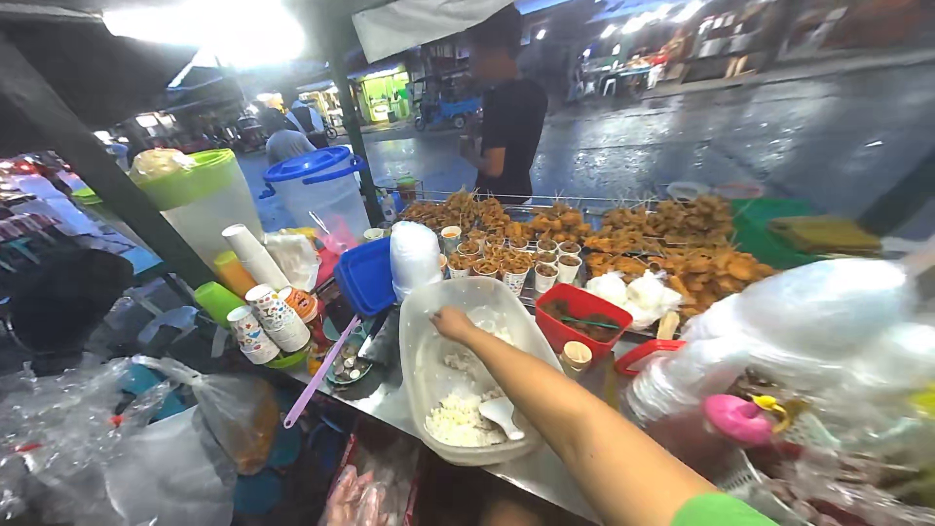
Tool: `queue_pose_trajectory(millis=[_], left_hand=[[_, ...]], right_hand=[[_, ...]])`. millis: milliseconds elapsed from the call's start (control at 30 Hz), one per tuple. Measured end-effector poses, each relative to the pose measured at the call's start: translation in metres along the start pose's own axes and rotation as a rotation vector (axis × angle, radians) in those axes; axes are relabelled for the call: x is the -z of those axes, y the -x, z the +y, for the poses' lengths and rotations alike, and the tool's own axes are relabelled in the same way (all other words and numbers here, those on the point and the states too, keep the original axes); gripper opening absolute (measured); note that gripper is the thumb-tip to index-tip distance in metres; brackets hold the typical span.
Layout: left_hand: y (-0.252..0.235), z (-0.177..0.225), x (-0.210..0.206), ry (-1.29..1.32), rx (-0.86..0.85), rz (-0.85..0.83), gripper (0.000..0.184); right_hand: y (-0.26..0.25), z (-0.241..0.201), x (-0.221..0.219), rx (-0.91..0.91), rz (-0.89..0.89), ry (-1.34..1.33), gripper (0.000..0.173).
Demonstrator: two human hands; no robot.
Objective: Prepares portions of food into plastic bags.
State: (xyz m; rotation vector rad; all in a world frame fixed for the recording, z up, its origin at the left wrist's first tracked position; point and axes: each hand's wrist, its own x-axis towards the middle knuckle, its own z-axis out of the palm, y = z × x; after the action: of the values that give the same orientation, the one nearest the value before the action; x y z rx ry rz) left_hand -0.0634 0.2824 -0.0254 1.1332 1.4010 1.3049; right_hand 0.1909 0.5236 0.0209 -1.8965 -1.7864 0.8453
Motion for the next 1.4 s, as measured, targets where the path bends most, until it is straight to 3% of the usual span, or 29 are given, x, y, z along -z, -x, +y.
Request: queue_pose_trajectory(millis=[167,267,500,600,667,767,867,933,1033,1133,1200,1300,1400], left_hand=[[0.003,0.010,-0.014,-0.046,-0.022,-0.051,0.051],[-0.004,0.023,-0.024,0.001,-0.064,-0.045,0.049],[-0.039,0.058,-0.060,0.278,0.007,-0.136,0.052],[-0.045,0.065,-0.081,0.352,-0.004,-0.022,0.029],[-0.040,0.067,-0.088,0.444,-0.024,0.023,0.022],[-0.029,0.069,-0.093,0.581,-0.003,-0.054,0.022],[-0.023,0.055,-0.091,0.459,-0.049,-0.257,0.025],[-0.026,0.046,-0.086,0.385,-0.067,-0.319,0.037],[-0.037,0.045,-0.074,0.315,-0.059,-0.225,0.029],[-0.038,0.055,-0.069,0.234,-0.031,-0.148,0.026],[-0.036,0.059,-0.072,0.215,0.001,-0.098,0.027],[-0.032,0.060,-0.070,0.189,-0.001,-0.047,0.028],[-0.033,0.058,-0.063,0.093,-0.055,-0.021,0.029]], right_hand=[[0.004,-0.027,0.054,0.076,0.389,-0.407,0.034],[0.022,-0.042,0.068,0.164,0.461,-0.528,0.024],[0.129,-0.039,-0.003,0.753,0.301,-0.348,0.018],[0.167,-0.026,-0.032,0.911,0.349,-0.397,0.019],[0.179,-0.015,-0.041,0.865,0.406,-0.413,0.021],[0.181,0.002,-0.044,0.495,0.455,-0.540,0.030],[0.173,0.006,-0.035,0.102,0.302,-1.021,0.030],[0.174,-0.002,-0.024,0.001,0.136,-1.212,0.038],[0.170,-0.020,0.005,0.157,-0.057,-0.951,0.058],[0.137,-0.054,0.046,0.190,-0.109,-0.723,0.069],[0.107,-0.070,0.068,0.196,-0.091,-0.659,0.069],[0.102,-0.091,0.092,0.198,-0.131,-0.493,0.051],[0.128,-0.093,0.064,0.408,-0.282,-0.178,0.057]])
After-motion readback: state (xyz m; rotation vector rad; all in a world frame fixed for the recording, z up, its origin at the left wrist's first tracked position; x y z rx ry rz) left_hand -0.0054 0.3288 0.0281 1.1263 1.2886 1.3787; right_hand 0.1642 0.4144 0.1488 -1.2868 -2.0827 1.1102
